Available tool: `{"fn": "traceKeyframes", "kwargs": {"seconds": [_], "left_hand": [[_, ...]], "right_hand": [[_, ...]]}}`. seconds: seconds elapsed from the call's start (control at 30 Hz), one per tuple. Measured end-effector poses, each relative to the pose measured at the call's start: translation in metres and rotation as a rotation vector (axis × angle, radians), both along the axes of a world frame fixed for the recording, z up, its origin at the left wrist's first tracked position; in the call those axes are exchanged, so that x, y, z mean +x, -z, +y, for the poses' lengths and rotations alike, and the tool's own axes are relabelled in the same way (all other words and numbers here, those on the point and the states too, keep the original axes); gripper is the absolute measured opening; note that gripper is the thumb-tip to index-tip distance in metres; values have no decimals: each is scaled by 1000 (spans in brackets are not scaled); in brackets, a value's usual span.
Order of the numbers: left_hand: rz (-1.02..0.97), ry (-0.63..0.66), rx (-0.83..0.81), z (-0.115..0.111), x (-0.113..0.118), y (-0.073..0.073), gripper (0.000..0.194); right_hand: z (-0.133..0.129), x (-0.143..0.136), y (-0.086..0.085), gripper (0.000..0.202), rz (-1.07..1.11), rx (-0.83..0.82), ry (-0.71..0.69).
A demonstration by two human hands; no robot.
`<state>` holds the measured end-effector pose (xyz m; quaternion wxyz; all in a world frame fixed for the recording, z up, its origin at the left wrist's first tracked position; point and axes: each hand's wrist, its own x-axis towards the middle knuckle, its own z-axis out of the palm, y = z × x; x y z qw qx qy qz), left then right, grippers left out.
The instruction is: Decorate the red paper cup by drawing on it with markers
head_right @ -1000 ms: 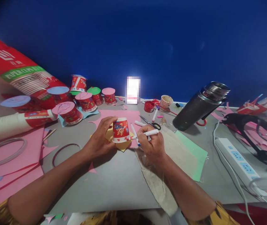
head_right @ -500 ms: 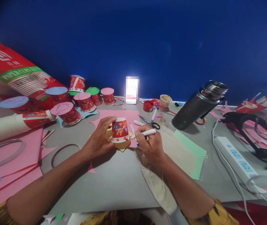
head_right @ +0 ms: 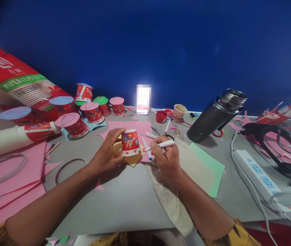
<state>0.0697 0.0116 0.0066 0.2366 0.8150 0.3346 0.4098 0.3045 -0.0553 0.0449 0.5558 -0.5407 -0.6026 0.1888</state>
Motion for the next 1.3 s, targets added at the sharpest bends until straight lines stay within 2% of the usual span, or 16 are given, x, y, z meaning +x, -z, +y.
{"fn": "traceKeyframes", "kwargs": {"seconds": [0.33,0.57,0.73,0.87,0.97,1.13,1.3], "left_hand": [[-6,-53,-38,1,-2,-2,84],[128,-101,2,1,-9,-10,89],[243,-156,62,2,-11,-12,92],[242,-175,95,3,-13,-10,96],[236,-166,92,5,-15,-8,100],[240,-117,27,6,-17,-8,89],[232,-27,-69,7,-22,-11,96]], "right_hand": [[7,5,9,35,232,-90,23],[21,9,24,45,501,-197,-41],[21,10,29,44,541,-242,-58],[21,11,32,42,549,-298,-98],[20,12,35,39,561,-341,-116],[20,14,39,34,583,-347,-150],[21,14,42,39,669,-370,-178]]}}
